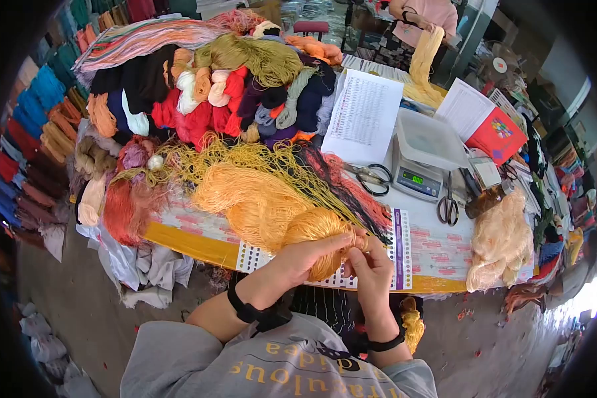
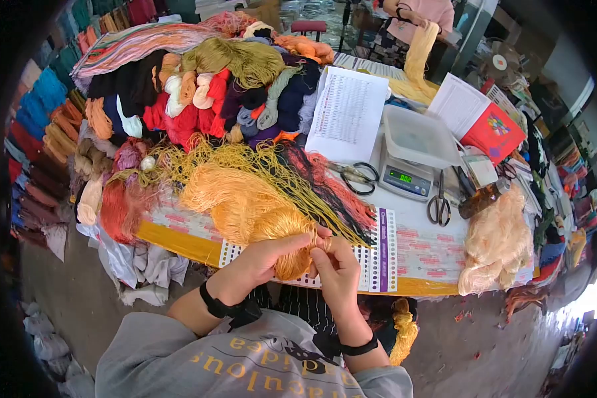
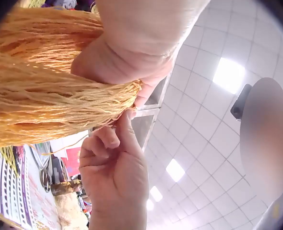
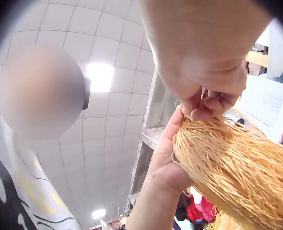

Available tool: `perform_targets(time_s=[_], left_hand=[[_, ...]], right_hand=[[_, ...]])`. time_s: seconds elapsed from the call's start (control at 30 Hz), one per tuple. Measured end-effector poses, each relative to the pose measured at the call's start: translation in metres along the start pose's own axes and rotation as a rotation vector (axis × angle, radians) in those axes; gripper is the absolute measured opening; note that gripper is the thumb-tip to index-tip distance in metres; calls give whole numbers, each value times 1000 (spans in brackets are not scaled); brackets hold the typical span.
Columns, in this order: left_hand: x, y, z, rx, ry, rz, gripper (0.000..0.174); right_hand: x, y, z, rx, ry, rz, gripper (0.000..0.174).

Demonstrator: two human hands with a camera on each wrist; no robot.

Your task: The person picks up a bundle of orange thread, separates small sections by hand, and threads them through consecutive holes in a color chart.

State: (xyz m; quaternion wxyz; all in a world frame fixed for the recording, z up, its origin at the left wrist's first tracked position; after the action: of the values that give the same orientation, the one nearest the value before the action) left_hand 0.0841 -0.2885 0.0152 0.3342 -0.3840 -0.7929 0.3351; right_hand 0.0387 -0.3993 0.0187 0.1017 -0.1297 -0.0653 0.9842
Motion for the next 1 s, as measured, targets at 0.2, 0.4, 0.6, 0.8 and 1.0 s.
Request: perform_targets(time_s=[0.2,0.4,0.6,0.8,1.0], left_hand=[[0,4,-4,132,-47,-113,29],[-1,9,-2,144,-53,-193,26],[4,-1,-7,184,-40,-262,24],[0,9,-4,139,-71,-283,24],[-2,17,-1,79,-65,-260,25]], right_hand=[[5,1,7,-55,29,15,6],[12,4,2,-354,-183,-39,14],[11,6,2,-332,-195,-66,15],[11,8,0,-293,-195,-67,16],[12,9,-1,-282,-179,-50,15]])
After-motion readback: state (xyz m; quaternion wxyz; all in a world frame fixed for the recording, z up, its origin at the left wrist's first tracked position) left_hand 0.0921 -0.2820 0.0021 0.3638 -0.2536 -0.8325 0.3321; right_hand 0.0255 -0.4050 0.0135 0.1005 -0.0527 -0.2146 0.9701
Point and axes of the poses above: each hand's wrist, its own x-axis away from the middle knuckle, its own y-axis out of the back of the hand, z = x × y, the point moved 5 cm from there along -x, towards the middle knuckle, and after that the axes turned 10 degrees about y, right-handed, at the moved point
